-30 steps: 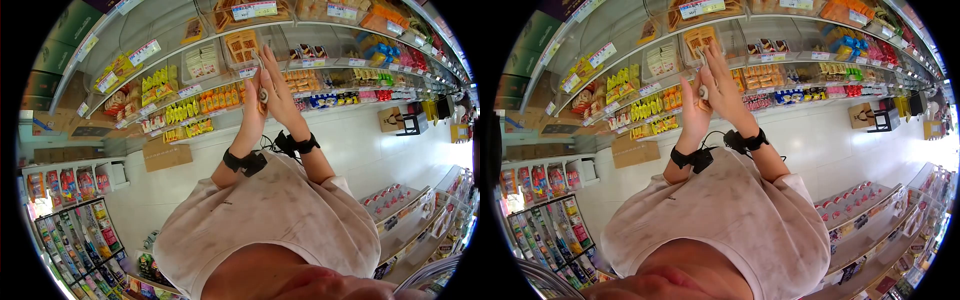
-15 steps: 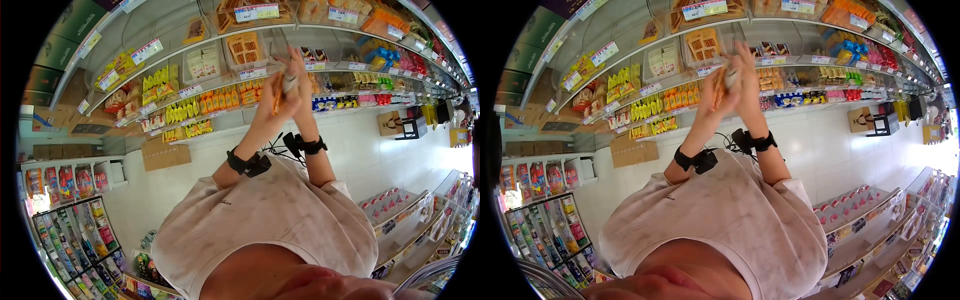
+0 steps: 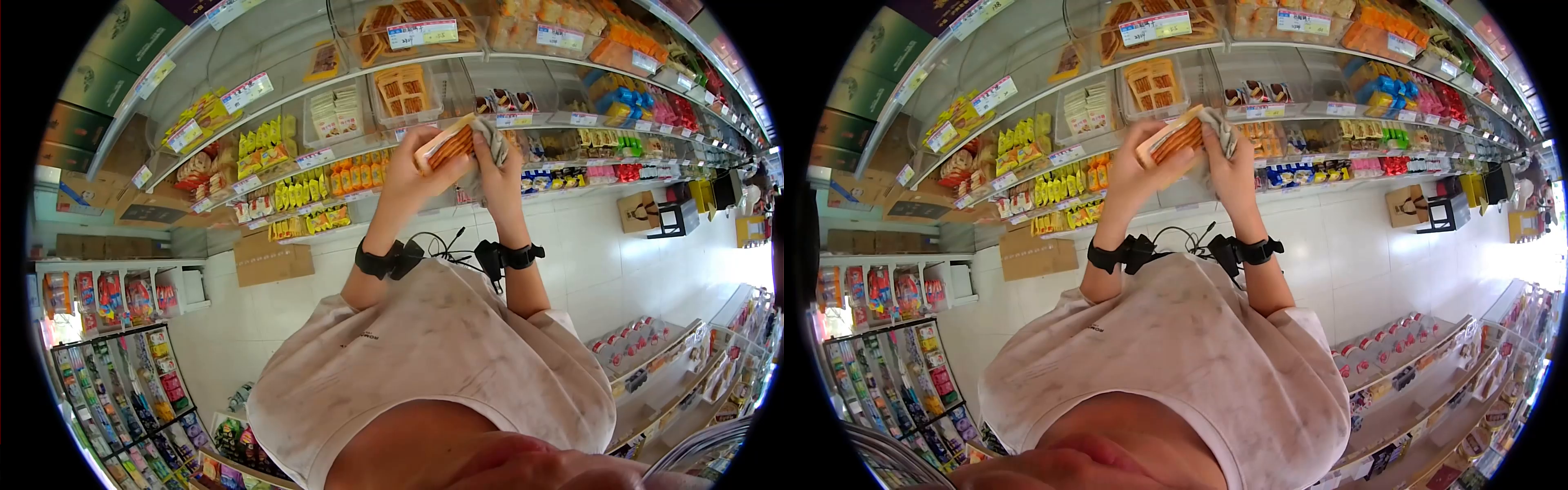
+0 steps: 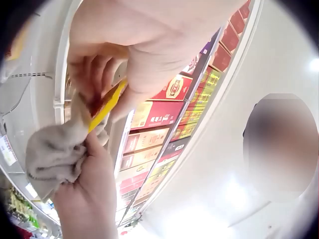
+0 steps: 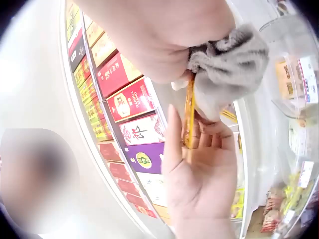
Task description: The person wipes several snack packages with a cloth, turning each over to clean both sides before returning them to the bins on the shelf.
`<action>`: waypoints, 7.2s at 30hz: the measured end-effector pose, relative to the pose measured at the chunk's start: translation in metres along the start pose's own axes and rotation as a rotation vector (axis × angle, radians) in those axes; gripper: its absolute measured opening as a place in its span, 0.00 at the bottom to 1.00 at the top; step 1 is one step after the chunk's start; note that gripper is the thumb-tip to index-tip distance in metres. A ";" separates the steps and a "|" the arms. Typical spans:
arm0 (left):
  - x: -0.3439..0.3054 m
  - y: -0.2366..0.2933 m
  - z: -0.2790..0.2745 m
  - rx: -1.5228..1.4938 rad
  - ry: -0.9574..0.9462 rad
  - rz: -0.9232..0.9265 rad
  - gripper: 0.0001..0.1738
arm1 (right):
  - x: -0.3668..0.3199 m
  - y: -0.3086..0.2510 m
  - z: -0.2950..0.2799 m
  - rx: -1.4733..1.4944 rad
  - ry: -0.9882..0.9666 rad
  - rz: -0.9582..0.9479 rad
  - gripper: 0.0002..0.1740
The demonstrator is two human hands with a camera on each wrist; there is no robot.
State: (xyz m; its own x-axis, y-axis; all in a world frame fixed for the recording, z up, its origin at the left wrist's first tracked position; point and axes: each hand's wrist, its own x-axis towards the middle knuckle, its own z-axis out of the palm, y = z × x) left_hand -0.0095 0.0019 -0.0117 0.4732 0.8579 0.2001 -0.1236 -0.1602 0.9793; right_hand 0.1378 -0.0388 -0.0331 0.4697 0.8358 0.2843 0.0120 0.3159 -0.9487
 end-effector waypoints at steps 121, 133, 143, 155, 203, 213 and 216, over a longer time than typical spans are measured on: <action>0.198 0.044 -0.066 1.414 0.190 0.236 0.30 | 0.158 -0.045 0.014 -0.022 -0.410 -0.148 0.08; 0.142 0.020 -0.085 0.605 -0.486 -0.159 0.11 | 0.156 0.096 0.001 -0.119 -0.532 0.155 0.15; 0.209 -0.218 -0.112 1.042 -0.163 -0.324 0.20 | 0.182 0.249 0.105 -0.445 -0.271 0.213 0.25; 0.206 -0.239 -0.106 0.602 0.161 -0.430 0.34 | 0.193 0.251 0.095 -0.499 -0.426 0.316 0.25; 0.013 -0.079 -0.124 0.085 0.419 0.132 0.26 | 0.018 0.070 0.130 -0.336 -0.018 -0.044 0.16; -0.015 -0.043 -0.109 -0.311 0.202 -0.035 0.28 | -0.024 0.050 0.161 -0.461 -0.420 -0.292 0.32; -0.016 -0.024 -0.094 -0.064 0.213 0.055 0.24 | -0.009 0.049 0.148 -0.337 -0.258 -0.313 0.28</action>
State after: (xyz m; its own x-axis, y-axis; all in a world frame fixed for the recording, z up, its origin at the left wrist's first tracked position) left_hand -0.0960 0.0382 -0.0416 0.2701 0.9335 0.2357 -0.2024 -0.1843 0.9618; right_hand 0.0035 0.0357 -0.0617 0.1660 0.8214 0.5457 0.4199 0.4418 -0.7928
